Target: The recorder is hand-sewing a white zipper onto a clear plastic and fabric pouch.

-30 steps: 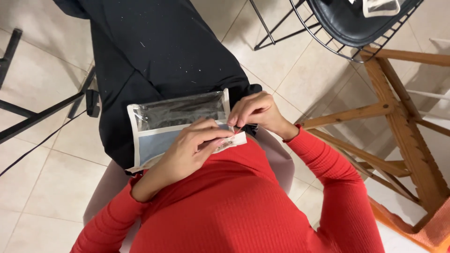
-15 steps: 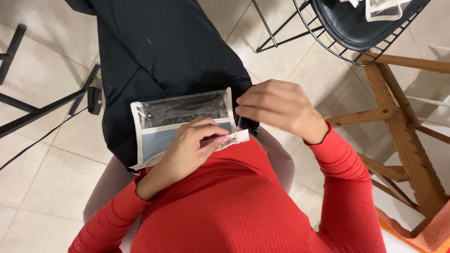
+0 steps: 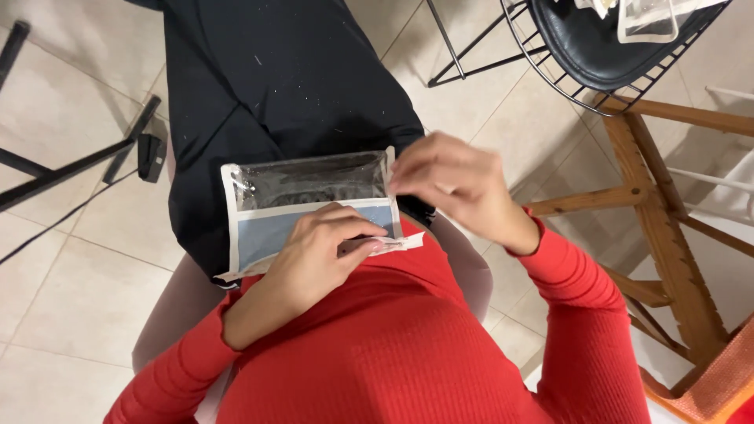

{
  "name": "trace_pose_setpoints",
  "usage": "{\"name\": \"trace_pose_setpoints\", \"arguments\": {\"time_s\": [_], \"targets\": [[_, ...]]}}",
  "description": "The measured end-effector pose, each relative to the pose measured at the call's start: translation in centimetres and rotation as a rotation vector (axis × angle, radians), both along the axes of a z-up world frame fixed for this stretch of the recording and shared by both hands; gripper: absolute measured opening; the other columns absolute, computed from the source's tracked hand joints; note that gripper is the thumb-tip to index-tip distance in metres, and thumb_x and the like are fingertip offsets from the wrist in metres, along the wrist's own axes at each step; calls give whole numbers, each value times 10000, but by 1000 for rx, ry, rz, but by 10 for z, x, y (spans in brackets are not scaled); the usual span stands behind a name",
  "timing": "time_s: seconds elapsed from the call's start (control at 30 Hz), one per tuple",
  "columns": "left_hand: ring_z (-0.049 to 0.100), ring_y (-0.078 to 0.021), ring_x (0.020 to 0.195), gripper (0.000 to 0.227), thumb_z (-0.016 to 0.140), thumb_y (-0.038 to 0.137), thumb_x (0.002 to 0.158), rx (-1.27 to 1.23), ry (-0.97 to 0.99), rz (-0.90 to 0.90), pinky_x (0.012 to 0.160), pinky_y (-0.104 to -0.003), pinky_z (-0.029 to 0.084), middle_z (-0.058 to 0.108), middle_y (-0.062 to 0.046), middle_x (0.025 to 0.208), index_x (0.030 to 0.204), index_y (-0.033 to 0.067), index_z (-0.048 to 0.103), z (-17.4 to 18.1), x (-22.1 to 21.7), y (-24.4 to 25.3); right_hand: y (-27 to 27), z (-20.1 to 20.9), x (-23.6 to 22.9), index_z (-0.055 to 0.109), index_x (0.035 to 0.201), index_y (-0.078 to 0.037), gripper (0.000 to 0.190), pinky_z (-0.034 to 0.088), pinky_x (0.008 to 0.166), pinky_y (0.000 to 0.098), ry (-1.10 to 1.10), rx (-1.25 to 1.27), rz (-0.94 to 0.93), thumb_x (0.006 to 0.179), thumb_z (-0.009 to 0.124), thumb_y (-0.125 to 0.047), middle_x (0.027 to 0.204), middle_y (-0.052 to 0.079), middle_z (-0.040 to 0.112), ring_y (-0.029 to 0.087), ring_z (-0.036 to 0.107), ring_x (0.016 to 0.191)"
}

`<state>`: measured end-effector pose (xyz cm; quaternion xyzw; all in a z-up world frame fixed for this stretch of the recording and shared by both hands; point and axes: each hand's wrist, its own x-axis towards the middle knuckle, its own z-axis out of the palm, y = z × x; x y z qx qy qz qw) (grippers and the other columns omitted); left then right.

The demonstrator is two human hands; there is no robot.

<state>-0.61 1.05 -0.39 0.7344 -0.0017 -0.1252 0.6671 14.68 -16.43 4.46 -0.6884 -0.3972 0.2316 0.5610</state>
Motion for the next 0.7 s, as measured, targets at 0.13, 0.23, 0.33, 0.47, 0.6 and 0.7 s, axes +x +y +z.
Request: {"name": "trace_pose_setpoints", "arguments": {"time_s": [0.13, 0.23, 0.33, 0.47, 0.6, 0.7], "targets": [[703, -303, 883, 66, 733, 97, 886, 36, -35, 0, 763, -410, 586, 747, -66, 895, 937, 111, 772, -7, -6, -3, -10, -11, -25, 764, 903, -3, 308, 593, 792, 421, -194, -79, 111, 1050, 550, -169, 940, 144, 696, 334, 712, 902], [698, -310, 901, 77, 735, 112, 889, 31, -26, -2, 772, -410, 578, 755, -61, 909, 949, 134, 778, -12, -9, -6, -19, -18, -35, 765, 933, -6, 284, 594, 792, 415, -189, -107, 84, 1053, 549, -145, 958, 143, 701, 333, 707, 912], [694, -289, 895, 93, 729, 109, 889, 47, -3, 15, 781, -400, 579, 753, -48, 901, 954, 143, 787, -6, -7, -6, -26, -24, -38, 766, 923, -18, 302, 579, 808, 418, -188, -114, 53, 1055, 546, -176, 962, 136, 703, 327, 690, 918], [694, -278, 892, 84, 741, 128, 882, 58, -10, 24, 777, -389, 579, 754, -34, 901, 944, 158, 789, -8, -6, -8, -27, -29, -42, 761, 901, -15, 283, 573, 798, 418, -187, -106, 3, 1047, 563, -155, 945, 144, 696, 328, 681, 894], [695, -271, 896, 91, 738, 129, 883, 50, 1, 41, 785, -389, 579, 759, -31, 905, 949, 161, 791, -6, -8, -9, -29, -31, -45, 753, 886, -13, 266, 572, 793, 423, -177, -103, -12, 1036, 580, -149, 941, 148, 699, 334, 686, 891], [693, -286, 890, 95, 725, 117, 885, 40, -3, 40, 770, -397, 577, 757, -45, 900, 947, 148, 789, -4, -5, -8, -28, -30, -45, 752, 884, -9, 291, 572, 786, 430, -181, -87, -9, 1044, 564, -164, 929, 149, 693, 340, 684, 882]]}}
